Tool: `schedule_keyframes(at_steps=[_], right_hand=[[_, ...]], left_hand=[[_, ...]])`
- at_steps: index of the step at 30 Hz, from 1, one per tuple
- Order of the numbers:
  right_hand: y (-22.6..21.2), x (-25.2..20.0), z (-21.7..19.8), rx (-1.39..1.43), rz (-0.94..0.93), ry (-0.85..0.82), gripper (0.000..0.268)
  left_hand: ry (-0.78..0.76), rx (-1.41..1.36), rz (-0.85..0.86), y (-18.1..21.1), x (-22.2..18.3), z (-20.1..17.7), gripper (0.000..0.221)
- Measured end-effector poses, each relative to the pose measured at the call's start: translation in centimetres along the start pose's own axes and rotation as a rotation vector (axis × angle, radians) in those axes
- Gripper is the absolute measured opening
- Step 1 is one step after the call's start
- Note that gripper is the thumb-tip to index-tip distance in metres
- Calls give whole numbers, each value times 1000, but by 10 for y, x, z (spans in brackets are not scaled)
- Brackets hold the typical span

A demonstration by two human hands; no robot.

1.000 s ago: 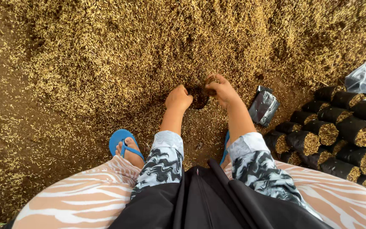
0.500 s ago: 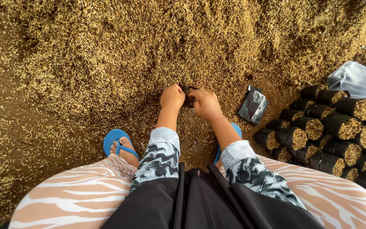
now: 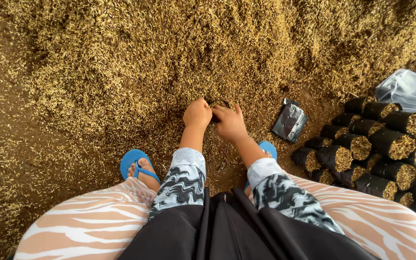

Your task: The person scoops loose grain from a large pile on the ground and packs it into small black plastic bags. They fold the top of each bag to seal it and place the filled bags in a stack to the right.

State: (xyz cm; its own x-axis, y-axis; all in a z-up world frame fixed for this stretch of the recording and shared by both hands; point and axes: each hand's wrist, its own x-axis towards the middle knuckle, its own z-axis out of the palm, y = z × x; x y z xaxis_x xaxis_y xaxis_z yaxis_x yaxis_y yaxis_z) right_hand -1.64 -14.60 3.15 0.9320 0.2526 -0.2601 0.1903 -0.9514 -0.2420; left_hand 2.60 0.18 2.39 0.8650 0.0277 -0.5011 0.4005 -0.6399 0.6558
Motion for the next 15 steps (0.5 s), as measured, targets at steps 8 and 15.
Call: schedule_keyframes(at_steps=[8,15], right_hand=[[46,26,-51,244,166,130,67],[42,16,-24,40,53,59,78]], left_hand=[[-13,37,-8,8,-4,-8,30],[-46,46,-47,-4,6,3,22]])
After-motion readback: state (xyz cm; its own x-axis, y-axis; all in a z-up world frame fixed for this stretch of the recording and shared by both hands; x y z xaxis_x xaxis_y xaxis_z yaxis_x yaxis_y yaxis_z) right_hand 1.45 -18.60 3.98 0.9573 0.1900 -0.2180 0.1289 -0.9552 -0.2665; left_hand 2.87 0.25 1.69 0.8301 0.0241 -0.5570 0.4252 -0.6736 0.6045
